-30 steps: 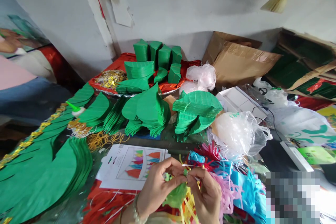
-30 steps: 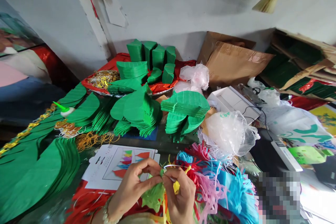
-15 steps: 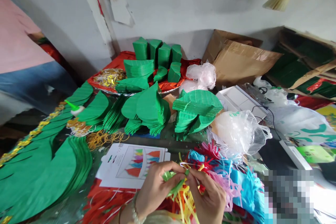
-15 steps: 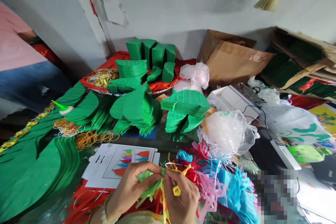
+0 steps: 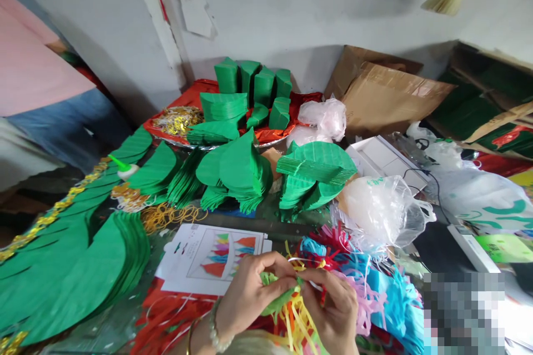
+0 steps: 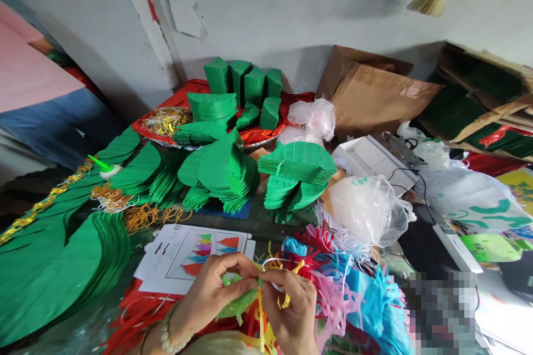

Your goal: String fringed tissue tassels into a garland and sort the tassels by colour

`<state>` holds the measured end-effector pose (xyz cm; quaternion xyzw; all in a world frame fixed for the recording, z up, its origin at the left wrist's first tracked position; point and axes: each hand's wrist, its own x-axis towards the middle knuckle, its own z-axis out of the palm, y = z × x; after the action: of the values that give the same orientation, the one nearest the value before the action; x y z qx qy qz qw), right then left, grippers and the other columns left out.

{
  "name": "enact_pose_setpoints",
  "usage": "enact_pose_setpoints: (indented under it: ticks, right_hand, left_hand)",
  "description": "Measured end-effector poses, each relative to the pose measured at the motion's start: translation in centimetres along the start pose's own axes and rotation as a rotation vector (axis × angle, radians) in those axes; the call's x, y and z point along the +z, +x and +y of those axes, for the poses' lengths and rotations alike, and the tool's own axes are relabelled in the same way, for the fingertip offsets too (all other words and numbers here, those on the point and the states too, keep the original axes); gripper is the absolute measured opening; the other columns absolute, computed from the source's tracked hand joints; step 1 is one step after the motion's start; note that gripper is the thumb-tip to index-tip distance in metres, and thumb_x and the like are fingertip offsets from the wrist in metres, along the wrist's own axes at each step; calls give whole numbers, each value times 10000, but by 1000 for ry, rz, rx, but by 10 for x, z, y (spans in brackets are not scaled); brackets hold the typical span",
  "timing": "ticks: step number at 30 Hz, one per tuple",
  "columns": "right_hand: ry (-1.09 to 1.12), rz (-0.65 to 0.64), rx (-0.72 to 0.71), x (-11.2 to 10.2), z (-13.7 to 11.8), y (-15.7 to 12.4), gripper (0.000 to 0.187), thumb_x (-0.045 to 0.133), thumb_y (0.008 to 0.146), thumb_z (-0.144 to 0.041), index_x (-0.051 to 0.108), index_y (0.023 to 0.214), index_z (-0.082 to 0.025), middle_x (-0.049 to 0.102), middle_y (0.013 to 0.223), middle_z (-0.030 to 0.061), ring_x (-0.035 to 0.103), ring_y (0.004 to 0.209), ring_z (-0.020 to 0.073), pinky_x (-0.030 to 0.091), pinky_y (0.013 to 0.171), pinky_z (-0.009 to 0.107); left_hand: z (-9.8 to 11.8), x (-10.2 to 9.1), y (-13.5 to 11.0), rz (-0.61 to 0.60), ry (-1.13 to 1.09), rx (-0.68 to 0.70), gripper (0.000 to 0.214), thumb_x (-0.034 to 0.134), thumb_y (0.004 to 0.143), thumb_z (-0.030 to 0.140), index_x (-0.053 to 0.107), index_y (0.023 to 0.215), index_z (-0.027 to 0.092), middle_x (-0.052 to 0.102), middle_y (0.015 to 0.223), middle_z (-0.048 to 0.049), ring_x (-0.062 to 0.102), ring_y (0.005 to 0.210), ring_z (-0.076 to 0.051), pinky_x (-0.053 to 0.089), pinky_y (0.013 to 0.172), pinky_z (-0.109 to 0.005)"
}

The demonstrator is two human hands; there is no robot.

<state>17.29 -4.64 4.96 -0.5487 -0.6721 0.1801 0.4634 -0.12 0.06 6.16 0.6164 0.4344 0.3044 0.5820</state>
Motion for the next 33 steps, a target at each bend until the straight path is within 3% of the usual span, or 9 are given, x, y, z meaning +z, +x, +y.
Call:
enact_pose_setpoints:
  ticks: [6,13,18,23,29,33]
  right_hand:
    - [11,14,18,2,3,-3,47,616,829,-160,640,812,-197,667,639,-12,580,479,108,456,461,198]
    - [1,17,42,-1,4,-8,42,612,842,-168,634,816,-193,662,645,-13,604,512,110,481,499,190]
    - [-61,102,34,2,-4,-10,57,625,838,-179,634,786,-200,649,621,-21,584,477,101,473,489,193]
    - [-119,185,35,9,-14,-12,47,651,839,-191,662,807,-223,634,567,-25,578,449,115,480,475,212]
    - [-14,142,13,11,-14,-9,90,586,867,-153,661,876,-203,688,689,24,633,546,135,505,520,220]
    - [21,125,43,12,-17,-9,125,552,879,-172,672,905,-200,681,679,10,629,526,124,493,509,210]
  left_hand:
    - [9,-1,-6,-47,97,72,172,558,908,285,710,874,212,752,834,2,687,774,-140,489,722,-196]
    - [14,-3,-8,-48,275,165,162,541,904,241,698,868,230,751,818,16,682,741,-130,472,701,-198]
    - [9,-3,-5,-83,101,85,117,603,878,277,702,887,215,747,841,7,680,780,-139,485,719,-189]
    - [1,2,-5,-5,-83,-29,165,659,841,331,721,818,180,734,766,-14,662,731,-151,492,678,-197]
    - [-3,5,-3,41,-136,-68,172,690,808,333,739,804,168,734,746,-21,657,719,-155,489,668,-206]
    - [-5,5,-1,51,-164,-78,179,694,801,338,741,807,165,735,739,-24,656,712,-157,486,666,-213]
